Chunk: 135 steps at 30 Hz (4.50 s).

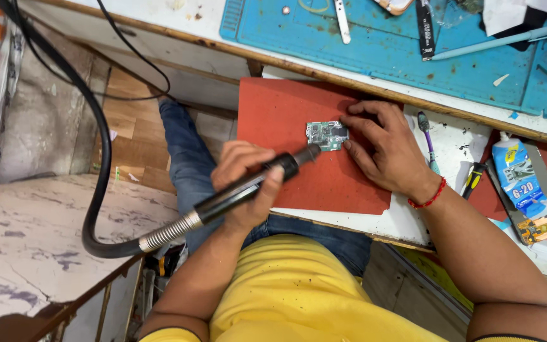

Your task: The person cleans a small circuit board with a toothbrush, then uses a hot air gun to heat the board while holding it steady. The person continues to clean the board with the toothbrush after heating.

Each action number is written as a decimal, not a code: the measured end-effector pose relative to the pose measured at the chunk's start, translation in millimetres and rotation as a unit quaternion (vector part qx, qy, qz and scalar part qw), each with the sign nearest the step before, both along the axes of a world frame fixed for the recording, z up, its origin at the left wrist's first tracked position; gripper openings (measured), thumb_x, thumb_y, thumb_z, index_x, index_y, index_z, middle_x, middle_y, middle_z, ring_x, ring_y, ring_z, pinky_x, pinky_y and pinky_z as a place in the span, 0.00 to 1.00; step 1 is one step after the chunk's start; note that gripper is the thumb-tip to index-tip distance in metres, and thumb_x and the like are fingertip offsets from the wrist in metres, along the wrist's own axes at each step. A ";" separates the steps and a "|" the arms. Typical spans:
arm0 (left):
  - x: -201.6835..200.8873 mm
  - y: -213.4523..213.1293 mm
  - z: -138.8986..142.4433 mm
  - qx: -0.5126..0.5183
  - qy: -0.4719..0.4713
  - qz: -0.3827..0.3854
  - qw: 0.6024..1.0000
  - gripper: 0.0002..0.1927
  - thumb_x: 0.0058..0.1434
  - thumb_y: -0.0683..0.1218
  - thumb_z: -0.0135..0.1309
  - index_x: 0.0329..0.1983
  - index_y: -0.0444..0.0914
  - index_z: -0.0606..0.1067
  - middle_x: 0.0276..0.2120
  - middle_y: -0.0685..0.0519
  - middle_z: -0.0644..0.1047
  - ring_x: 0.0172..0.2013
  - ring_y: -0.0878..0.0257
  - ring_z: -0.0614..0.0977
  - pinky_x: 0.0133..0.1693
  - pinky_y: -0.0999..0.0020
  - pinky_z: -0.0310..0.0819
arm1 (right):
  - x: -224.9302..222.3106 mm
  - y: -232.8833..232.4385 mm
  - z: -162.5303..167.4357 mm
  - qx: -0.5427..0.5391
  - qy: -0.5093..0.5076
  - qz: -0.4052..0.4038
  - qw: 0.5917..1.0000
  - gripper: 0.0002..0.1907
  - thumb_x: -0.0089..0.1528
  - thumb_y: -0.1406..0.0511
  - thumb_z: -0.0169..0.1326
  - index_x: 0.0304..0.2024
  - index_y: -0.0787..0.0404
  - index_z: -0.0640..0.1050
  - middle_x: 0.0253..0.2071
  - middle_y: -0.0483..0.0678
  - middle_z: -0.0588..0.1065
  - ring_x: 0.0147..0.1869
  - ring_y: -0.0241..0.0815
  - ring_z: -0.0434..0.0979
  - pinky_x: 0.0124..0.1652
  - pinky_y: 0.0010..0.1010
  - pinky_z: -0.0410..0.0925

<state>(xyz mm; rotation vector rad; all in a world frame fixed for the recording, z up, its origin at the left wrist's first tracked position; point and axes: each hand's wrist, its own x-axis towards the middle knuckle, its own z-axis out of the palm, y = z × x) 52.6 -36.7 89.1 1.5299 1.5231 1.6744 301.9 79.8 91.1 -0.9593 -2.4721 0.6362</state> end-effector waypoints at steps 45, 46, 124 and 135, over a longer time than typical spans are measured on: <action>-0.3 1.3 -4.5 0.029 0.010 0.006 1.000 0.14 0.64 0.51 0.60 0.42 0.35 0.77 0.37 0.50 0.79 0.42 0.57 0.79 0.47 0.63 0.74 | -0.8 0.3 2.1 0.009 -0.007 -0.002 1.000 0.20 0.61 0.66 0.62 0.55 0.61 0.79 0.59 0.54 0.72 0.62 0.56 0.70 0.60 0.45 0.65; -0.5 0.6 -4.7 0.030 -0.001 0.020 0.999 0.14 0.65 0.50 0.60 0.42 0.34 0.77 0.38 0.49 0.78 0.42 0.56 0.79 0.47 0.63 0.74 | -1.1 0.5 2.3 0.012 -0.009 -0.001 1.000 0.20 0.61 0.66 0.62 0.55 0.61 0.79 0.59 0.54 0.71 0.62 0.56 0.70 0.60 0.45 0.65; 5.1 8.5 11.1 0.003 0.032 -0.039 0.999 0.16 0.60 0.50 0.66 0.43 0.35 0.79 0.40 0.49 0.81 0.45 0.54 0.79 0.51 0.61 0.75 | -0.6 1.5 12.3 0.006 0.038 0.003 0.999 0.20 0.59 0.68 0.61 0.54 0.64 0.78 0.58 0.56 0.71 0.63 0.57 0.71 0.61 0.43 0.66; 6.0 11.4 5.7 0.000 0.037 -0.027 0.999 0.19 0.61 0.53 0.65 0.45 0.35 0.78 0.41 0.49 0.81 0.46 0.55 0.80 0.52 0.60 0.75 | -1.3 4.3 10.8 0.003 0.015 -0.005 1.000 0.20 0.59 0.67 0.61 0.54 0.63 0.78 0.58 0.55 0.71 0.62 0.57 0.71 0.59 0.45 0.66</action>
